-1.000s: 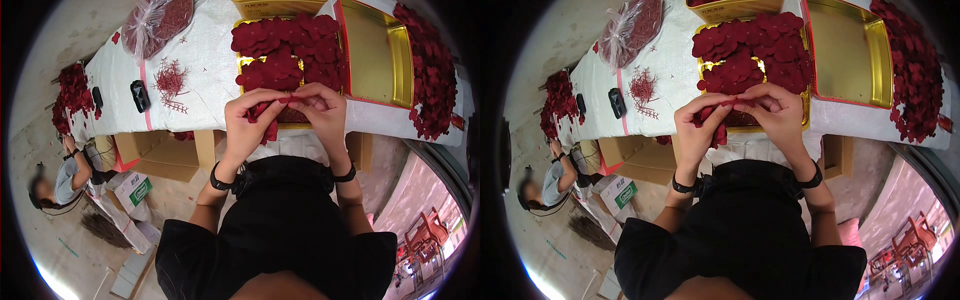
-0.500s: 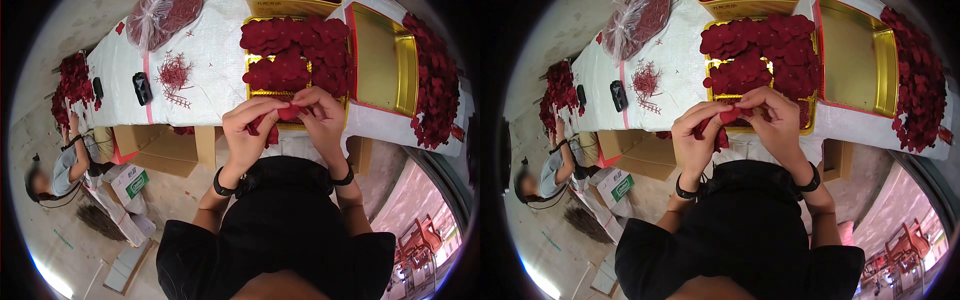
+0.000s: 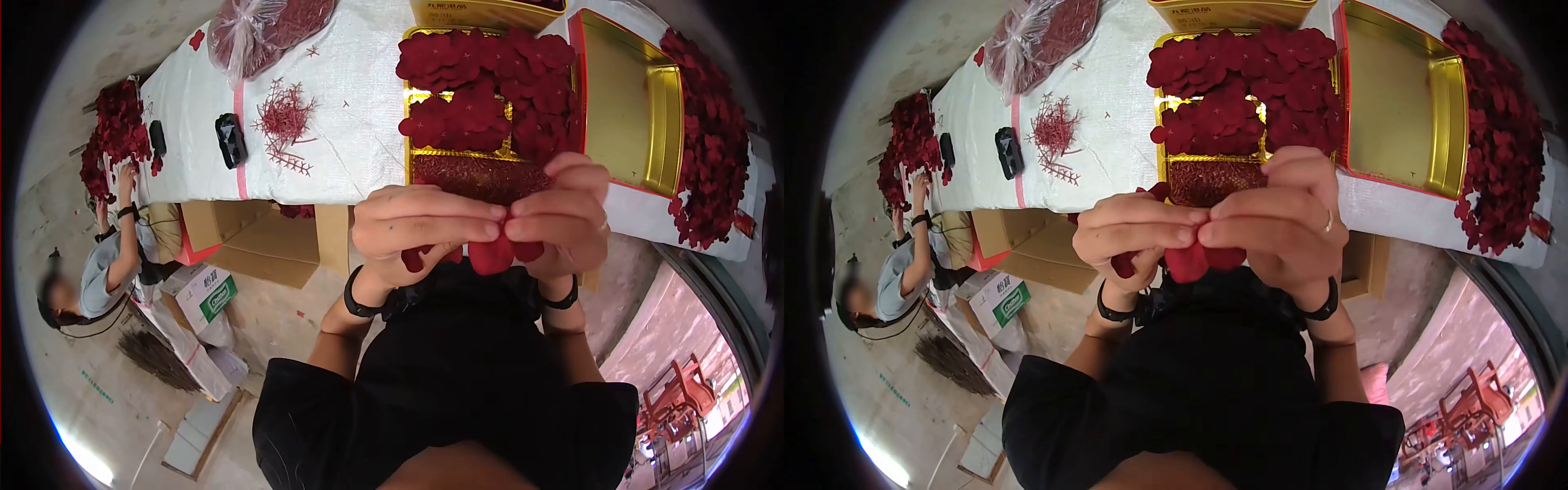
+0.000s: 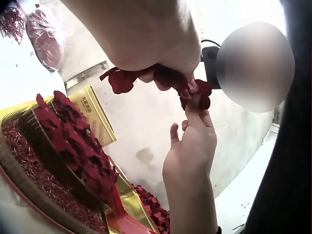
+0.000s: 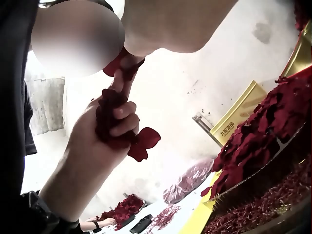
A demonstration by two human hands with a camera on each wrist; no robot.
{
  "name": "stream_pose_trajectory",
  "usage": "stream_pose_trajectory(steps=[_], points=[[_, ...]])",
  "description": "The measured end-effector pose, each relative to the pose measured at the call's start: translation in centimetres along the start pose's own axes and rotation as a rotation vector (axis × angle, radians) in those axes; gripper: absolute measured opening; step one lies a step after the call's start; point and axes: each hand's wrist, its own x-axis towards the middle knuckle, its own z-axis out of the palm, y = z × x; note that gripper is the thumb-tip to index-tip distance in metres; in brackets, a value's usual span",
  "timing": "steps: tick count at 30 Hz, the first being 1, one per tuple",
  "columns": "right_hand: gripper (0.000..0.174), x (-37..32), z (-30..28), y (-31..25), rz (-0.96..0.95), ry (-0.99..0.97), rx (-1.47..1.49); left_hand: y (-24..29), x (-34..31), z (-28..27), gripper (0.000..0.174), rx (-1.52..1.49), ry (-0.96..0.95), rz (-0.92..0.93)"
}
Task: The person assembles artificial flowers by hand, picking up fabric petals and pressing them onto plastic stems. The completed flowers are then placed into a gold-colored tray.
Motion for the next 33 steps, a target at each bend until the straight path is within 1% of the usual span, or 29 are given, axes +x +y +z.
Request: stream_pose_trajectory(steps=[1, 2, 5, 6, 8, 9, 11, 12, 13, 15, 16, 19, 20, 21, 23, 26, 29, 30, 33], points=[[0.011, 0.1, -0.5, -0.5, -0.03, -0.047, -0.103, 0.2, -0.1, -0.1, 0.017, -0.007, -0.01, -0.009], [0.013, -0.1, -0.4, -1.2, 0.02, -0.054, -0.136, 0.4, -0.1, -0.3, 0.017, -0.015, -0.021, -0.018], [0.017, -0.1, -0.4, -1.0, -0.012, -0.019, -0.156, 0.2, -0.1, -0.2, 0.016, -0.067, -0.002, -0.026], [0.017, 0.1, -0.2, -0.8, 0.038, -0.055, -0.139, -0.1, -0.1, -0.2, 0.017, -0.09, 0.012, -0.028], [0.017, 0.8, 0.4, -0.1, 0.138, -0.126, -0.111, -0.7, -0.2, -0.9, 0.009, -0.02, 0.047, -0.096], [0.016, 1.0, 0.9, 0.2, 0.225, -0.16, -0.049, -1.0, -0.3, -1.3, 0.008, 0.016, 0.064, -0.129], [0.015, 1.3, 2.4, 1.6, 0.372, -0.228, 0.086, -1.5, -1.0, -2.2, 0.01, 0.07, 0.059, -0.364], [0.015, 1.0, 3.1, 2.4, 0.435, -0.277, 0.103, -2.6, -1.2, -2.6, 0.009, 0.137, 0.102, -0.344], [0.016, 1.0, 3.4, 3.0, 0.515, -0.305, 0.084, -1.9, -1.8, -2.7, 0.009, -0.052, 0.267, -0.744], [0.018, 1.2, 4.1, 3.7, 0.686, -0.361, 0.036, -3.0, -1.8, -3.2, 0.015, -0.108, 0.594, -0.902], [0.022, 1.2, 4.3, 4.4, 0.715, -0.408, 0.021, -3.3, -1.7, -3.5, 0.018, -0.134, 0.656, -0.921], [0.022, -0.6, 5.9, 6.9, 0.444, -0.399, -0.134, -4.6, -2.4, -4.3, 0.015, -0.226, 0.636, -0.875], [0.021, -0.6, 6.0, 7.3, 0.261, -0.41, -0.326, -4.6, -2.3, -4.0, 0.014, -0.234, 0.616, -0.879], [0.02, -0.4, 6.1, 7.1, 0.278, -0.351, -0.306, -4.7, -2.1, -3.7, 0.016, -0.221, 0.592, -0.892], [0.02, 0.0, 6.4, 6.3, 0.319, -0.236, -0.256, -4.2, -1.7, -3.2, 0.018, -0.391, 0.576, -0.898], [0.023, 1.0, 5.2, 4.2, 0.392, -0.225, -0.128, -4.6, -1.3, -2.3, 0.024, -0.502, 0.572, -0.844], [0.026, 2.0, 3.6, 1.6, 0.567, -0.509, 0.125, -5.1, -0.9, -1.1, 0.025, -0.403, 0.616, -0.802], [0.028, 1.7, 3.9, 1.3, 0.517, -0.472, 0.153, -5.1, -0.8, -0.7, 0.026, -0.294, 0.628, -0.754], [0.027, 0.6, 4.9, 1.0, 0.638, -0.376, 0.151, -5.0, -0.6, 0.2, 0.028, -0.19, 0.615, -0.68]])
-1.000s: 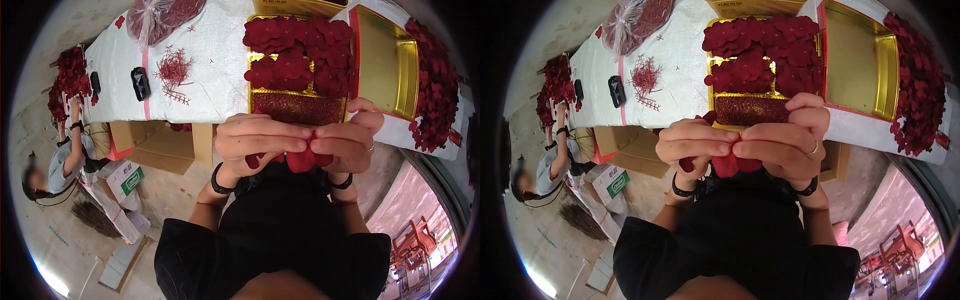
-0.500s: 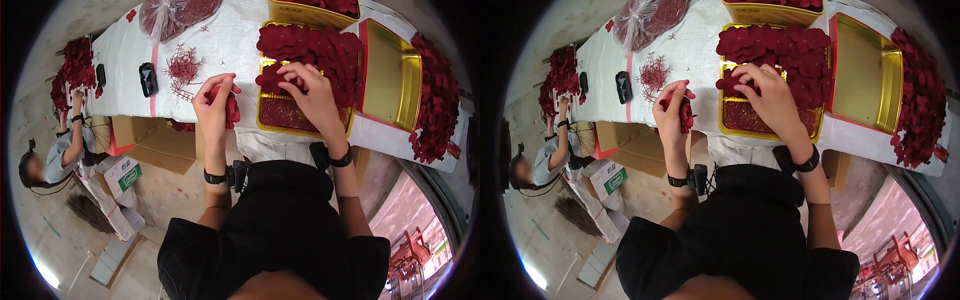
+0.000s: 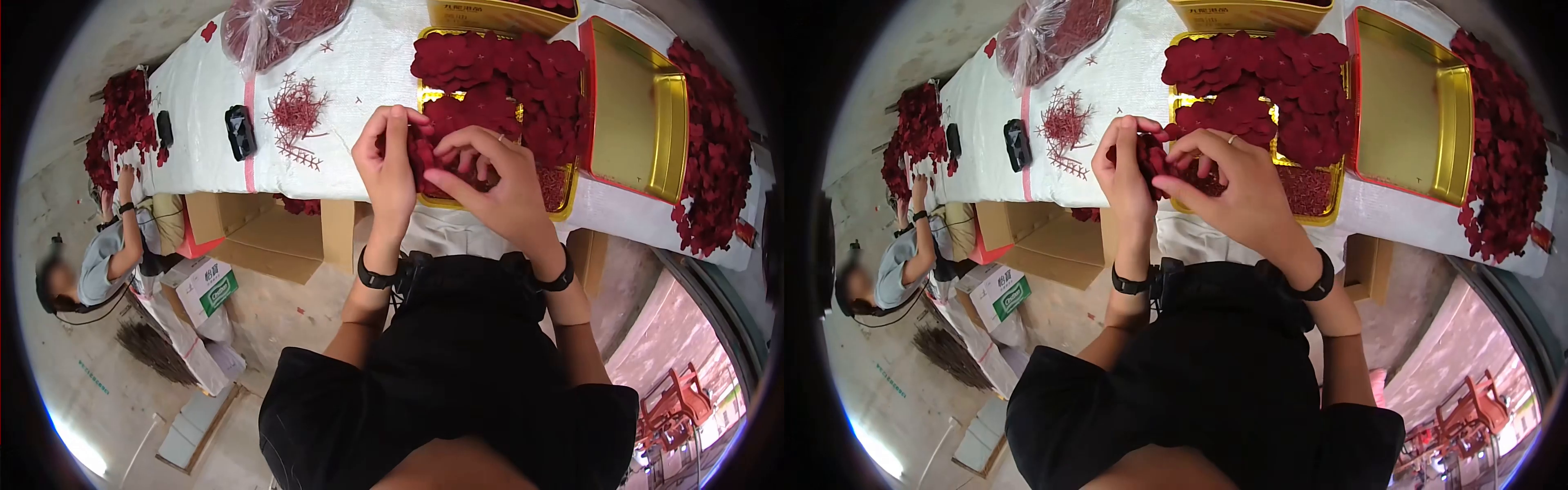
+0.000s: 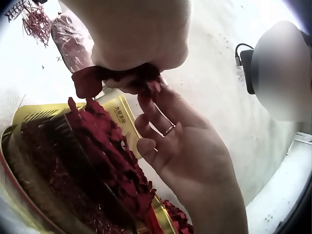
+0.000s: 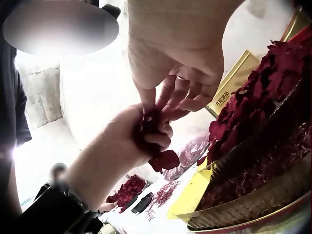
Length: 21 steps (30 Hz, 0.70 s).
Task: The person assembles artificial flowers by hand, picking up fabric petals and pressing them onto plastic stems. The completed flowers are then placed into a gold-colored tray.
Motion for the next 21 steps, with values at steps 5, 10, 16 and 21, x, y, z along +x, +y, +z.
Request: stream_pose_trajectory(steps=[5, 10, 16, 21], points=[[0.018, -0.2, -0.3, 1.0, 0.094, -0.015, 0.081, 0.3, -0.3, 0.7, 0.025, 0.042, 0.023, -0.003], [0.013, -0.8, -0.2, 3.0, 0.159, 0.0, 0.404, 0.3, -0.2, 0.9, 0.027, 0.065, 0.0, -0.045], [0.013, -1.3, -1.4, 2.9, 0.147, 0.003, 0.458, 0.4, 0.0, 1.7, 0.03, 0.074, -0.063, -0.051], [0.016, -1.5, -3.5, 3.3, 0.247, 0.05, 0.607, -0.6, 0.6, 0.8, 0.03, -0.046, -0.135, -0.194]])
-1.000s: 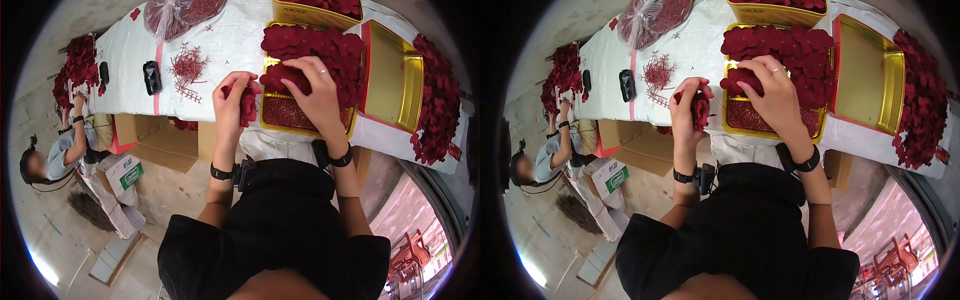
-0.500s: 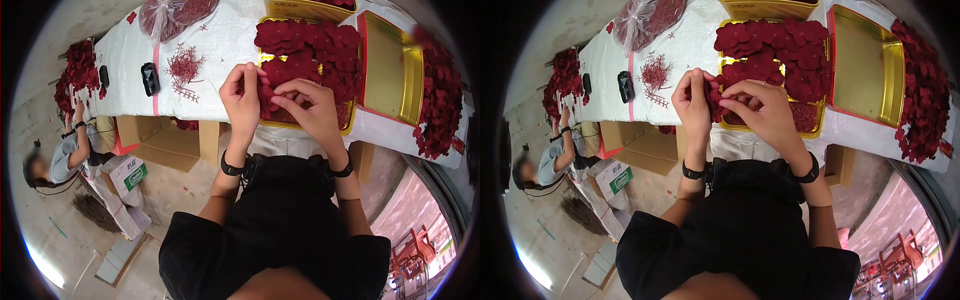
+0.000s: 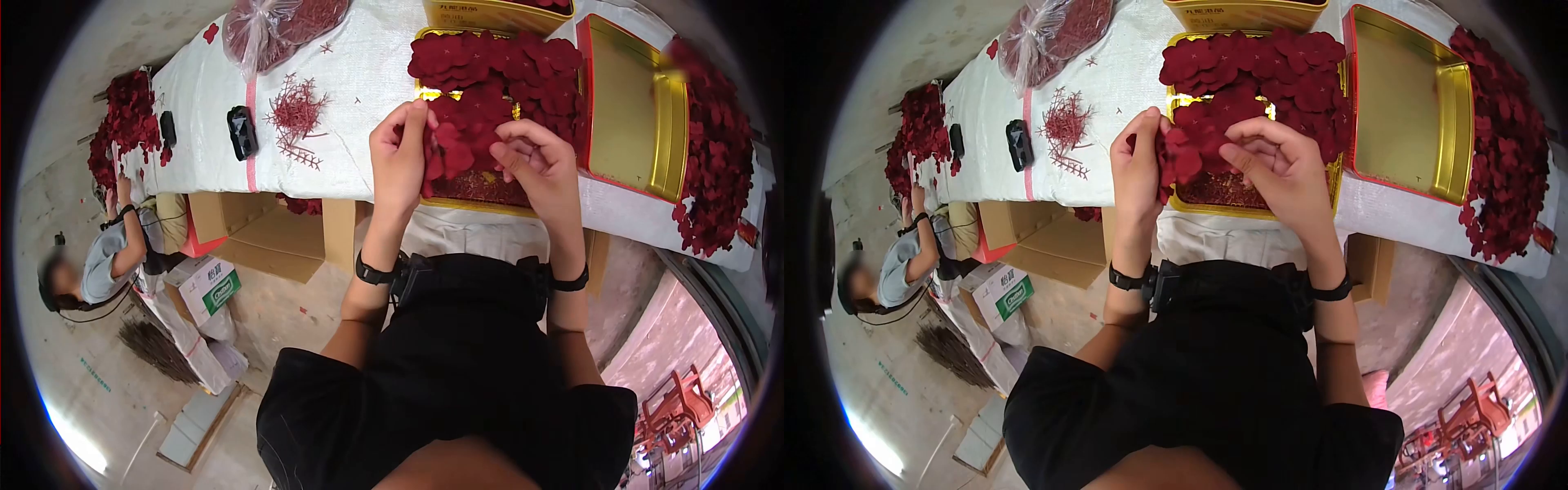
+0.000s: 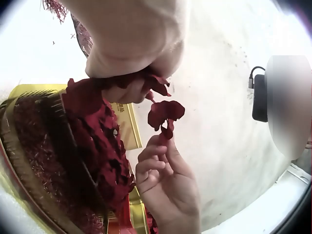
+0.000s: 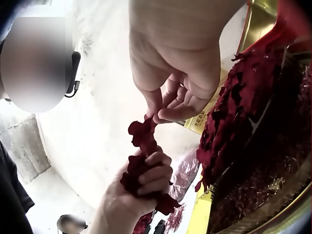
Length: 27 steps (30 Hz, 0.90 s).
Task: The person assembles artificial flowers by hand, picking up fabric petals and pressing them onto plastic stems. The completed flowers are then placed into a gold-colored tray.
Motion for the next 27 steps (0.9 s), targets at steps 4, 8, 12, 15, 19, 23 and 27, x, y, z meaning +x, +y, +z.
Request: stream_pose_trajectory(steps=[4, 8, 12, 15, 19, 23, 27], points=[[0.016, 0.1, -0.8, 0.2, -0.004, -0.016, 0.009, 0.7, -0.4, -0.2, 0.024, -0.06, -0.127, -0.157], [0.017, 0.1, -0.9, -0.3, -0.002, -0.016, 0.016, 0.9, -0.8, -0.5, 0.02, -0.004, -0.287, -0.155], [0.016, 0.2, -1.1, -0.5, 0.072, -0.034, 0.069, 1.7, -1.0, -0.3, 0.021, -0.022, -0.399, -0.182], [0.015, 0.5, -1.4, -0.5, 0.1, -0.044, 0.074, 1.2, -0.8, -0.2, 0.02, -0.023, -0.349, -0.196], [0.015, 0.5, -2.0, -0.4, 0.122, -0.067, 0.063, 0.6, -0.4, -0.4, 0.017, -0.055, -0.283, -0.256], [0.021, 0.5, -1.7, -0.2, 0.023, -0.051, 0.063, 0.6, -0.6, -0.2, 0.013, -0.047, -0.262, -0.267], [0.023, 0.5, -0.1, -1.3, -0.114, 0.033, -0.098, 0.7, -0.8, 0.4, 0.015, 0.109, -0.239, -0.175]])
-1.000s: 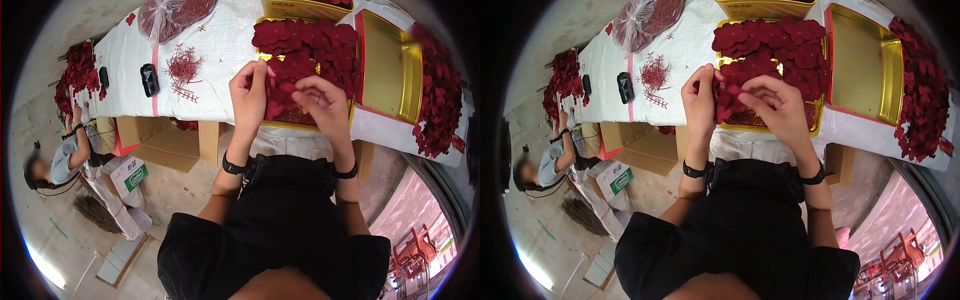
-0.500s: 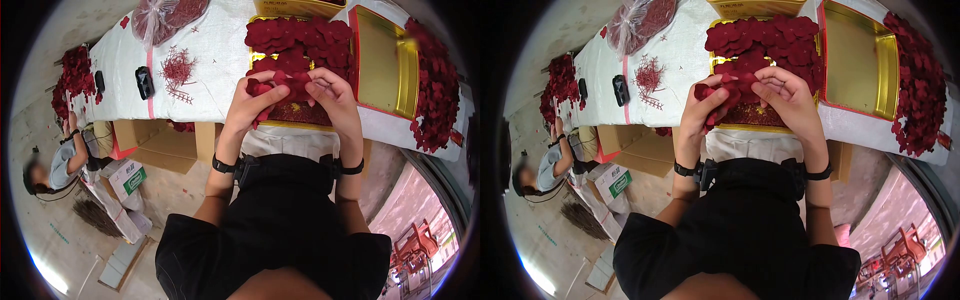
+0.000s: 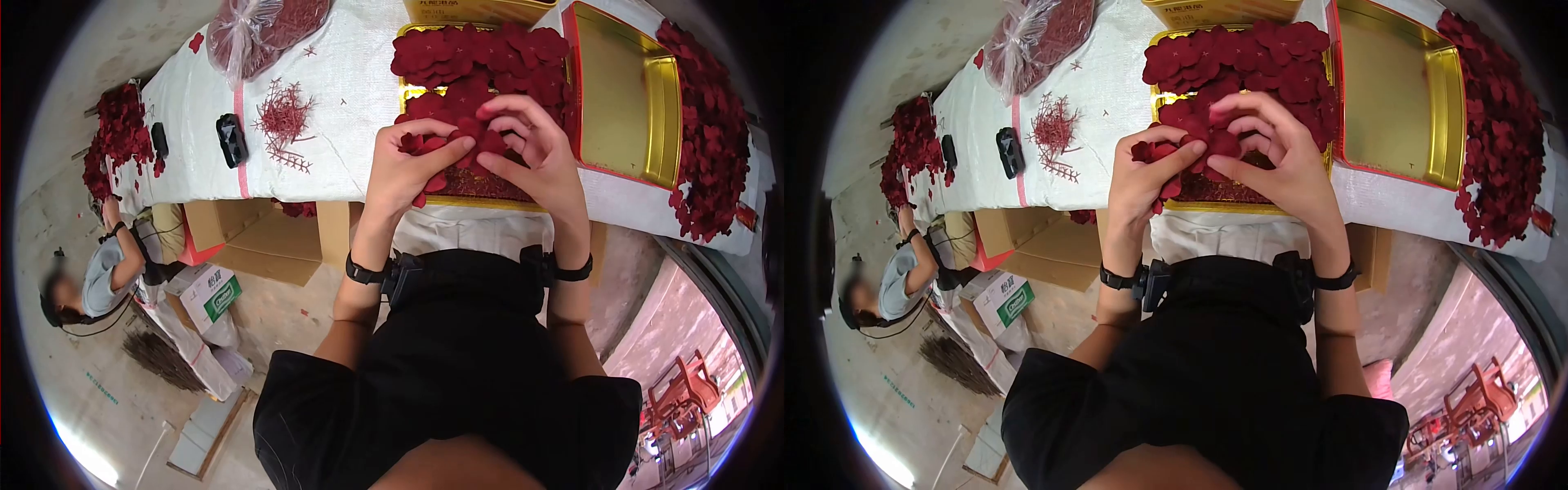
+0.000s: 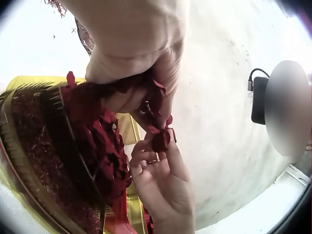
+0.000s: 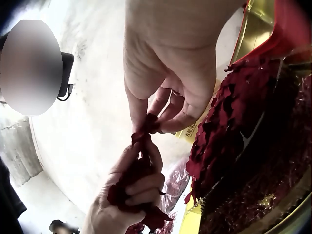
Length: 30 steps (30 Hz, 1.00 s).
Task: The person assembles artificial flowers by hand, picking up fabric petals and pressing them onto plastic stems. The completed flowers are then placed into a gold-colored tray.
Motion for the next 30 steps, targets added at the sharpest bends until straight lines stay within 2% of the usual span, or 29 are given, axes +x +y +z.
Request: stream_pose_trajectory(steps=[2, 5, 8, 11, 14, 15, 18, 20, 24, 26, 28, 29, 30], points=[[0.023, 0.1, -1.0, 0.9, -0.019, -0.106, -0.005, -0.2, 0.0, -0.1, 0.017, 0.041, -0.007, 0.025], [0.019, 0.1, -1.1, 1.1, 0.038, -0.003, 0.093, -0.5, 0.2, 0.0, 0.021, 0.044, -0.059, 0.149], [0.019, 0.2, -1.5, 1.4, 0.009, 0.056, 0.047, -1.0, 0.2, -0.3, 0.022, 0.052, -0.051, 0.115], [0.017, 0.1, -1.9, 1.5, 0.024, 0.238, 0.239, 0.2, -0.2, -0.3, 0.019, 0.029, -0.081, -0.002], [0.018, -0.2, -2.7, 1.1, 0.04, 0.255, 0.443, 0.8, -0.4, -0.5, 0.015, -0.011, -0.087, -0.096], [0.018, -0.3, -2.9, 1.0, 0.057, 0.263, 0.432, 0.7, -0.4, -0.4, 0.015, -0.009, -0.091, -0.065], [0.023, -0.7, -3.5, 1.2, 0.103, 0.117, 0.531, 0.3, -0.2, -0.1, 0.017, -0.018, -0.096, 0.011], [0.02, -1.2, -4.4, 2.3, 0.037, -0.042, 0.494, 0.2, -0.2, 0.0, 0.019, -0.046, -0.081, 0.036], [0.011, -0.7, -4.2, 0.8, -0.241, -0.416, 0.202, 0.2, -0.2, -0.3, 0.022, -0.307, -0.115, -0.131], [0.012, -0.9, -3.6, 0.0, -0.187, -0.35, 0.139, -0.5, -0.2, -0.6, 0.023, -0.486, -0.122, -0.227], [0.014, -0.6, -2.4, -0.7, -0.204, -0.236, 0.019, -0.6, -0.3, -0.2, 0.021, -0.427, -0.128, -0.205], [0.013, -0.3, -2.5, -0.8, -0.23, -0.25, -0.135, -0.6, -0.3, 0.1, 0.02, -0.397, -0.132, -0.194], [0.013, -0.3, -2.3, -0.5, -0.168, -0.231, -0.079, -0.5, -0.4, 0.3, 0.02, -0.316, -0.127, -0.159]])
